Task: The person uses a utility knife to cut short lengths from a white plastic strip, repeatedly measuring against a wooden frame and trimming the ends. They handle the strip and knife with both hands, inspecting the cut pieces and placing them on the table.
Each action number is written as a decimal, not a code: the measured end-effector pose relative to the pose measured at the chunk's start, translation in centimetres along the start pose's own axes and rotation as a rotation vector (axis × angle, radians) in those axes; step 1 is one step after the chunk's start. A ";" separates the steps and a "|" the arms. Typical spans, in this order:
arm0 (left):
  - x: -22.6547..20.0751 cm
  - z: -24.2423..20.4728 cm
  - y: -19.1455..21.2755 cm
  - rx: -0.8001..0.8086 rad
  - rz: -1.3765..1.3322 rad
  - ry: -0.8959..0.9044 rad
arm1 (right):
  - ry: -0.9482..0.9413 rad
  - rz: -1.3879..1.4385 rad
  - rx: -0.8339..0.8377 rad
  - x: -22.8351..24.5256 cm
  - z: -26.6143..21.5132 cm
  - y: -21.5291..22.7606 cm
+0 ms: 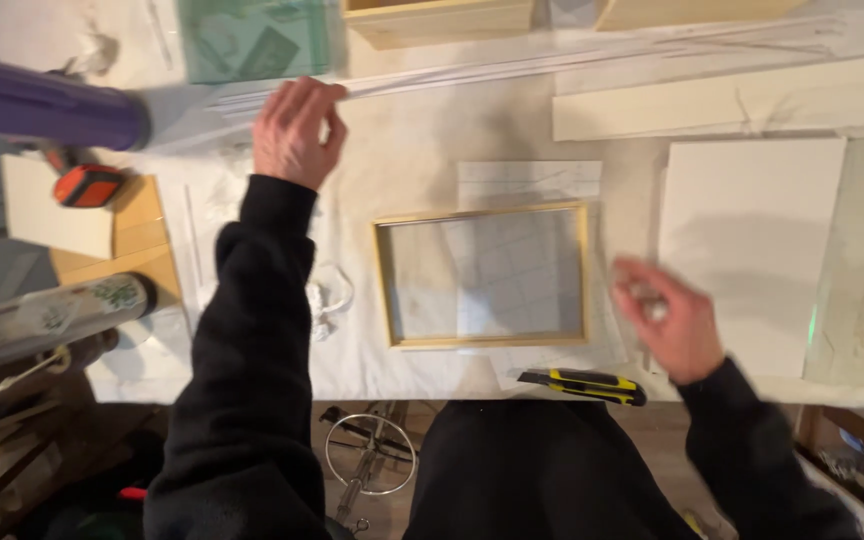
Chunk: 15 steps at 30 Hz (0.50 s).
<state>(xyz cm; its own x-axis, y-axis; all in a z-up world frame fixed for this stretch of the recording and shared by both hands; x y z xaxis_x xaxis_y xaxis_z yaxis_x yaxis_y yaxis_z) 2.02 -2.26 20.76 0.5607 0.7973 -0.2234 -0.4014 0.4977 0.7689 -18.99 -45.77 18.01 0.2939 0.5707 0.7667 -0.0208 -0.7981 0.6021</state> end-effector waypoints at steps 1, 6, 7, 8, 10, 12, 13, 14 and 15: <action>-1.6 0.5 1.3 -0.007 0.018 0.002 | 0.016 0.007 0.007 2.2 1.8 0.0; -8.8 2.6 8.2 -0.127 0.029 -0.077 | 0.915 -0.289 -0.303 18.6 7.3 0.7; -10.0 3.0 10.1 -0.133 0.041 -0.074 | 0.927 -0.283 -0.301 20.2 7.6 0.6; -11.3 3.4 12.0 -0.128 0.055 -0.079 | 1.014 -0.305 -0.301 21.9 7.6 0.4; -13.2 2.9 15.2 -0.128 0.078 -0.072 | 1.112 -0.324 -0.290 23.6 7.4 -0.3; -14.0 1.8 17.5 -0.108 0.095 -0.093 | 1.217 -0.336 -0.194 24.0 7.4 -1.6; -14.1 1.3 18.5 -0.120 0.110 -0.090 | 1.237 -0.332 -0.195 24.6 6.7 -1.3; -14.2 0.7 19.5 -0.134 0.119 -0.109 | 1.237 -0.313 -0.121 25.1 6.1 -1.2; -14.5 -0.1 20.5 -0.143 0.127 -0.124 | 1.232 -0.296 -0.042 25.5 5.3 -1.1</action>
<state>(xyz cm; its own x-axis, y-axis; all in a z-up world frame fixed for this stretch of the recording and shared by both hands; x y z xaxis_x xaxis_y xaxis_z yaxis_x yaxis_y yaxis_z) -14.41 -3.54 39.64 0.5807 0.8127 -0.0482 -0.5678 0.4467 0.6914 -6.44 -31.34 35.72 -0.7881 0.5446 0.2871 -0.1431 -0.6157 0.7749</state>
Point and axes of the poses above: each hand's wrist, its own z-axis towards the middle knuckle, its own y-axis out of the back of the hand, x = y × z, the point moved 4 cm from there along z, towards the middle knuckle, and after that the axes turned 14 degrees about -x, right-handed, at the moved point
